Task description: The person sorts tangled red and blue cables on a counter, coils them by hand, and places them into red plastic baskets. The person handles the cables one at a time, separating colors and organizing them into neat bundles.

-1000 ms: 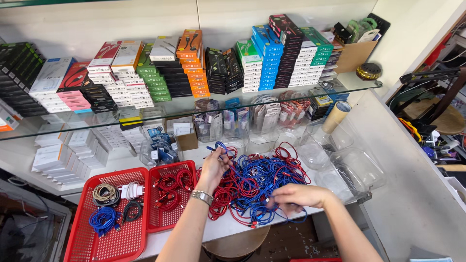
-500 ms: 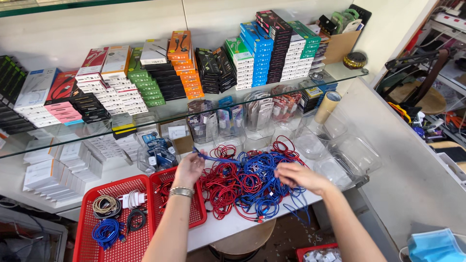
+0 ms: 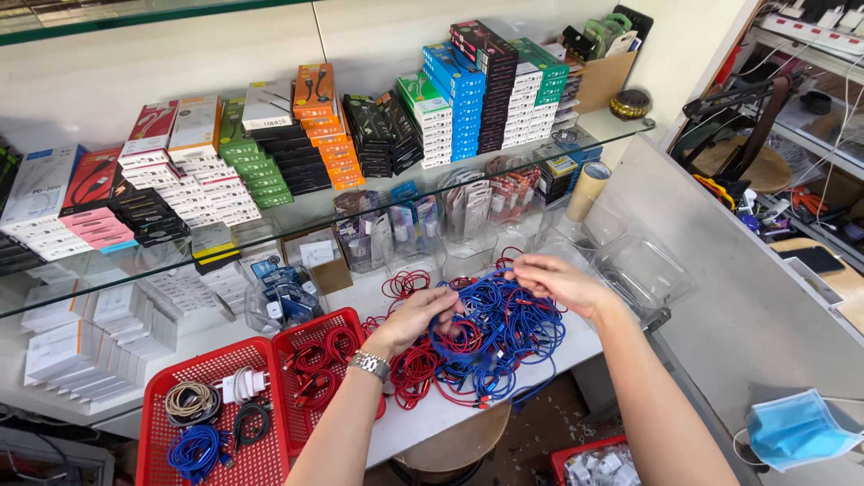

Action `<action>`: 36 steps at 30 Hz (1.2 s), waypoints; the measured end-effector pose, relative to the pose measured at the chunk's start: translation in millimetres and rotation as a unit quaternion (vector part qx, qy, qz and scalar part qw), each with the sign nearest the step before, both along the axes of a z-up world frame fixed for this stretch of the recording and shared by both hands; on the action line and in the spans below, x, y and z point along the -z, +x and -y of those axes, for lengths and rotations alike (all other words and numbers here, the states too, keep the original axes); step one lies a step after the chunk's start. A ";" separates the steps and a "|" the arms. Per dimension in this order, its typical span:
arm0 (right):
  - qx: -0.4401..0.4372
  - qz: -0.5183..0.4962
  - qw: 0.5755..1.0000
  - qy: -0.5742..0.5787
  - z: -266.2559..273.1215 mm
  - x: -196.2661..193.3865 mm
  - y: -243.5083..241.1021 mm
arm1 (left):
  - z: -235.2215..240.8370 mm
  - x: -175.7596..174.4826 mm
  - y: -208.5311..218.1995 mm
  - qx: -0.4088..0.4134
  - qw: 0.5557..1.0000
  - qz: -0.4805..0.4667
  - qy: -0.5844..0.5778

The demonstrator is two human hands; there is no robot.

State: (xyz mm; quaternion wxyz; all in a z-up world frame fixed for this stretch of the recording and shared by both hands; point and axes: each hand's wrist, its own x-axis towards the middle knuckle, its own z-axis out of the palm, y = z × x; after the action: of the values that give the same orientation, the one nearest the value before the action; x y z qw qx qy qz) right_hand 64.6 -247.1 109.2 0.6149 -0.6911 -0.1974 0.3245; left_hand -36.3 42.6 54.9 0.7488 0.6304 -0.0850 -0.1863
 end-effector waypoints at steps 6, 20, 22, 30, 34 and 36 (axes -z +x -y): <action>0.183 0.079 0.980 0.024 8.1 62.1 36.7 | -4.5 -28.2 -20.1 0.005 0.966 -0.027 -0.259; -0.130 -0.054 0.990 0.011 -69.4 42.4 -55.0 | -28.0 -42.4 59.0 -0.196 0.898 0.192 0.344; -0.082 -0.008 0.997 0.011 -46.6 24.8 -23.2 | -34.3 -24.6 46.0 -0.114 0.906 0.181 0.365; 0.091 -0.018 0.990 0.103 -35.3 49.5 47.8 | 15.9 -26.2 -1.0 0.041 0.970 -0.012 -0.240; 0.057 -0.254 0.944 0.204 -72.4 99.0 -6.6 | 45.2 -49.6 25.4 -0.089 0.909 0.036 -0.405; -0.063 -0.296 0.923 0.236 -73.4 111.4 -31.5 | 43.8 -59.1 39.4 -0.222 0.914 0.085 -0.329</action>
State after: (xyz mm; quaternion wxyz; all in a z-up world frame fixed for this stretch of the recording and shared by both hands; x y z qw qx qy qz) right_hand 33.1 -173.7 -2.3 0.7691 -0.3845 -0.1206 0.4961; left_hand 3.2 -1.2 114.0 0.9257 0.3649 -0.0632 0.0773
